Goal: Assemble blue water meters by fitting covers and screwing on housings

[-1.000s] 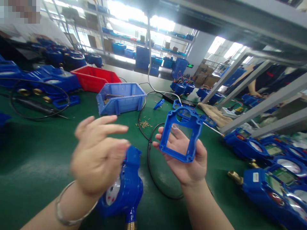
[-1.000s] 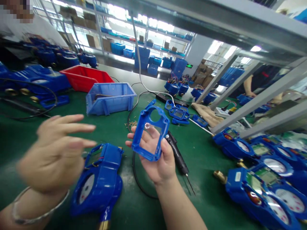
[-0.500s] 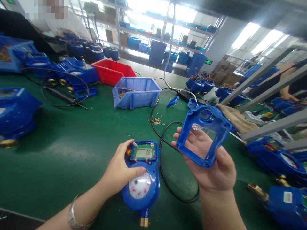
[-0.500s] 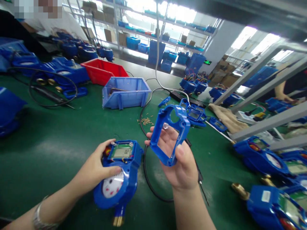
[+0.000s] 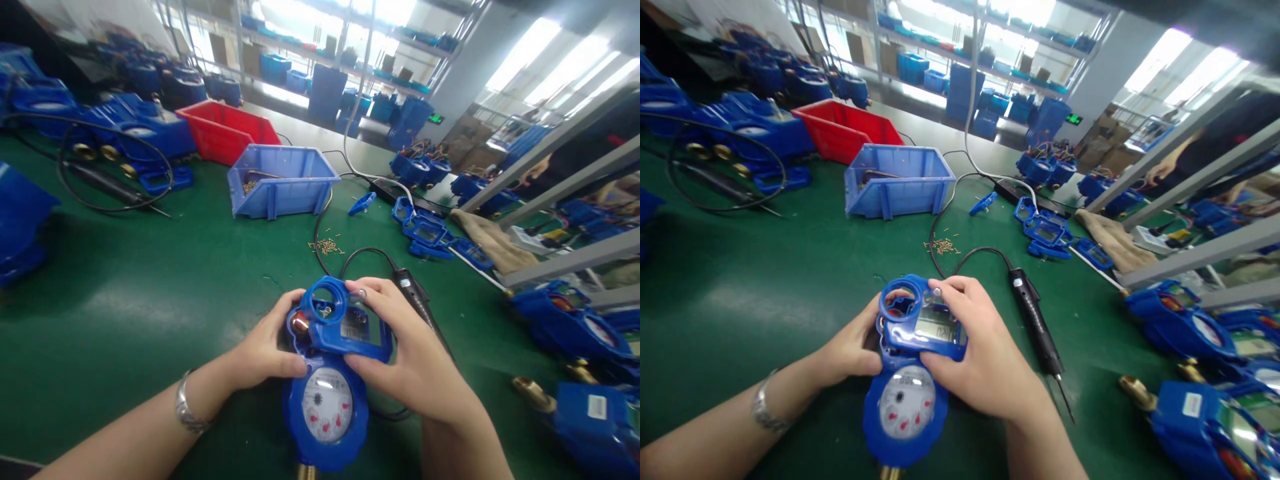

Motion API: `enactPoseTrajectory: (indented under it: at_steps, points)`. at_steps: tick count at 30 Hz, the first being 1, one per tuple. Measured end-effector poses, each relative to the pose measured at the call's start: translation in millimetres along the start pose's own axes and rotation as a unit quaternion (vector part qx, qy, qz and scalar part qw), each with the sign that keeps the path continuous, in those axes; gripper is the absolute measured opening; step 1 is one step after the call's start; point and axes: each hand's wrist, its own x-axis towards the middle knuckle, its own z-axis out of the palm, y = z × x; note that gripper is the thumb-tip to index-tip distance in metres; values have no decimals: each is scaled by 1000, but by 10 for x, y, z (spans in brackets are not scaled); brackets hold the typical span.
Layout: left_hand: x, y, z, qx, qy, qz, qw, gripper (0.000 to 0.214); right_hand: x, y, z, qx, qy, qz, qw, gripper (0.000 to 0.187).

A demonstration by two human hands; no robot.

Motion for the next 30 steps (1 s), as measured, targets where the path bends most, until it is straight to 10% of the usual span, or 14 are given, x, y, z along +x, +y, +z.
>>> enactPoseTrajectory:
  at_steps: [24,30]
  points:
    - [-74,-84,-40,-39,18,16,999,92,65,-53,96,-72,-108,56,990,66]
    - [-4,37,131,81,118,-5,990,73,47,-25,150,-56,-93,52,993,64]
